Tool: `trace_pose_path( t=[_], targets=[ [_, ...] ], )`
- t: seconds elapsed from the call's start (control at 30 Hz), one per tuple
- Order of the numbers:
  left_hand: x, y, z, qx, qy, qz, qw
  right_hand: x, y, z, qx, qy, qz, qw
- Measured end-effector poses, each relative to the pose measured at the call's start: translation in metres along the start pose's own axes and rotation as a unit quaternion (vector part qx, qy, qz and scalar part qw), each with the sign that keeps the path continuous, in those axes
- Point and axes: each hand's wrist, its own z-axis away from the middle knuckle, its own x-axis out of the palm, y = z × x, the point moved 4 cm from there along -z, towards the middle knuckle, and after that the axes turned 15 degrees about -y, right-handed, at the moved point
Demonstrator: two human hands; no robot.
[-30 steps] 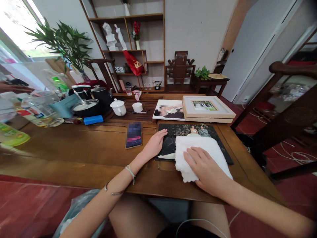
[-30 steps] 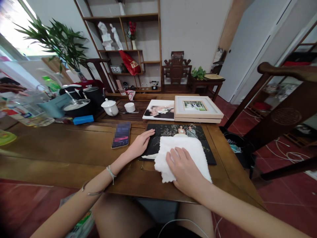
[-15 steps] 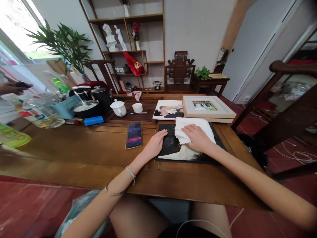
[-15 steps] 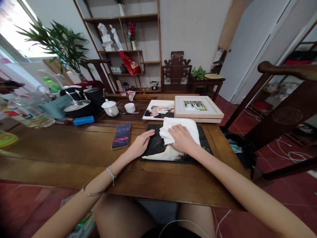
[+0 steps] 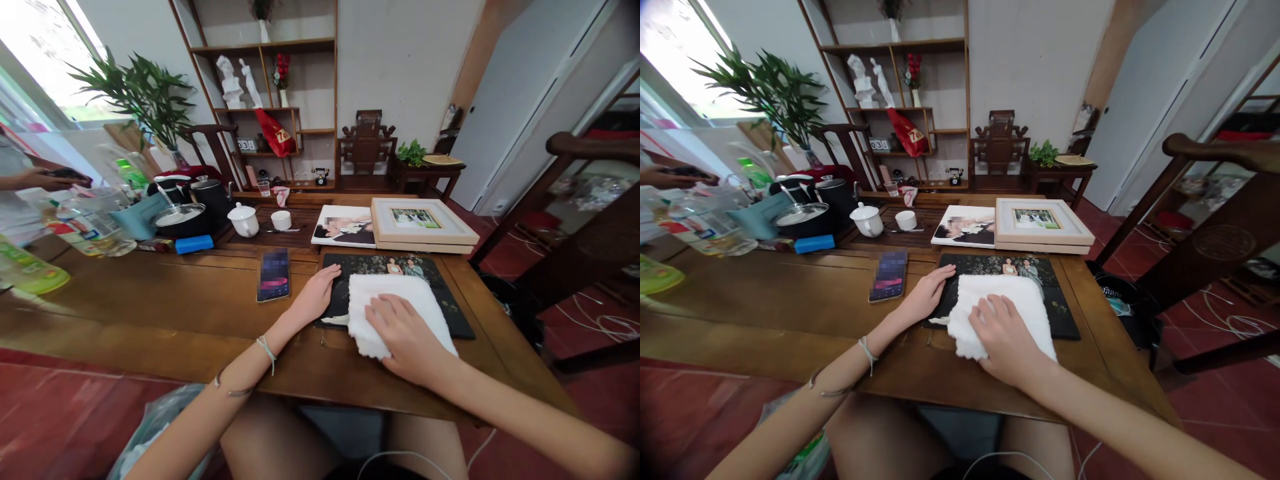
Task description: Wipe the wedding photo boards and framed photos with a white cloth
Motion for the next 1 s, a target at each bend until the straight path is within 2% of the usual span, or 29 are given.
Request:
trace_pose_path(
  t=[0.07,0.17,0.3,0.5,0.6,0.67,0.8,0.93,1.0],
  targets=[
    [0.0,0.0,0.0,-0.001,0.0,0.002,1.0,0.0,-0.012,0.01,-0.011,0.001,0.004,1.0],
    [0.0,0.0,0.0,-0.002,0.002,0.007,1.0,-0.001,-0.011,0.009,-0.017,-0.006,-0.002,1.0],
    [0.0,-0.001,-0.001,-0.002,-0.003,0.008,1.0,-0.005,0.015,-0.019,-0.004,-0.02,-0.007,1.0],
    [0.0,-0.001,-0.001,0.012,0.003,0.016,1.0,-0.004,0.063,-0.071,0.049,0.003,-0.03,0.998],
    [0.0,-0.002,-0.001,0.007,0.003,0.013,1.0,0.001,0.076,-0.089,0.083,0.009,-0.04,0.996],
    [0.0,-0.002,-0.001,0.006,0.004,0.01,1.0,0.004,0.076,-0.093,0.093,0.002,-0.043,0.995],
    [0.0,0.0,-0.001,0.004,-0.005,0.013,1.0,0.003,0.048,-0.082,0.076,-0.016,-0.03,0.997],
    [-0.002,0.002,-0.001,0.011,-0.018,0.028,0.999,0.003,-0.009,-0.054,0.039,-0.037,-0.002,0.999],
    [-0.002,0.001,-0.001,0.006,-0.019,0.033,0.999,0.004,-0.036,-0.041,0.03,-0.024,0.009,0.999]
  ],
)
